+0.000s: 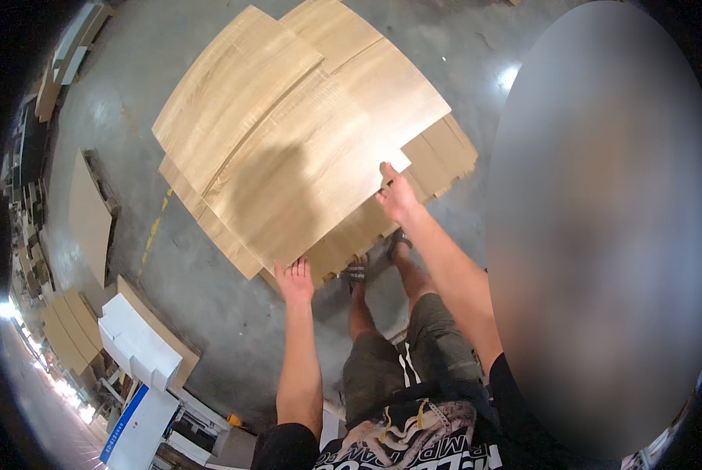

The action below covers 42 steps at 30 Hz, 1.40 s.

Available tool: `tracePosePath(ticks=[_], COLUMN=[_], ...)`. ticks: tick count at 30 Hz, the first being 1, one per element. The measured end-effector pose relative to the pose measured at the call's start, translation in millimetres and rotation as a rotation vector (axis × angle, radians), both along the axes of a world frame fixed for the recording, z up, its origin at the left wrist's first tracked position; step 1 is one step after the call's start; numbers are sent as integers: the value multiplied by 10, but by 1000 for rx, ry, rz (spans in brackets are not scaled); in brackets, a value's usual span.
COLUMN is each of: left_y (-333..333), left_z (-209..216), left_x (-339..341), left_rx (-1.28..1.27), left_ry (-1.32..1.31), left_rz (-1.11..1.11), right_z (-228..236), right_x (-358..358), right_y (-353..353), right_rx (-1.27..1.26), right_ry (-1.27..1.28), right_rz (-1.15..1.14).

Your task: Trimming the edges of wooden furniture panels using a utility knife.

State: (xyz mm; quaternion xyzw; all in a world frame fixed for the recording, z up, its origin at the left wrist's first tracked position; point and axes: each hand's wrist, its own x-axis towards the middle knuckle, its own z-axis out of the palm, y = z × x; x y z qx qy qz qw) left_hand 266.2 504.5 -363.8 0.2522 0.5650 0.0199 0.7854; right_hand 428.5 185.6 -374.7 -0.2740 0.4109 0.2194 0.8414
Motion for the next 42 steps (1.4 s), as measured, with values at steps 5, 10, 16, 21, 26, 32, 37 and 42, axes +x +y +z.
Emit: tracePosePath(ticks=[5,10,16,21,26,32,37,42], left_y=[512,1212,1094,1167,1609,886,18,-952], left_z=[-20,-189,-208,-348,-171,292,592,909], left_x=[-163,75,215,274,447,351,353,-45], left_rx=[223,627,484,664,611,1551,1146,507], left_ry=[222,224,404,245,148,90,-431,-663], left_rz=[-252,-647,-796,-817,-1200,-1163,-1777,-2015], right_z=[168,-79,-124,-211,240,1192,1837,2460], right_x=[94,442,348,532,471,-1530,-3781,-5627], right_y=[12,-382,-291,-373,-64,-78,-658,-1240], right_rx=[-567,-1212,-1224,-1367,-1222,-1246,-1424,-1406], right_ry=[76,-387,-299,-404,-272,-282,-58,373], right_rz=[233,786,873,861,834,230,-108,-814])
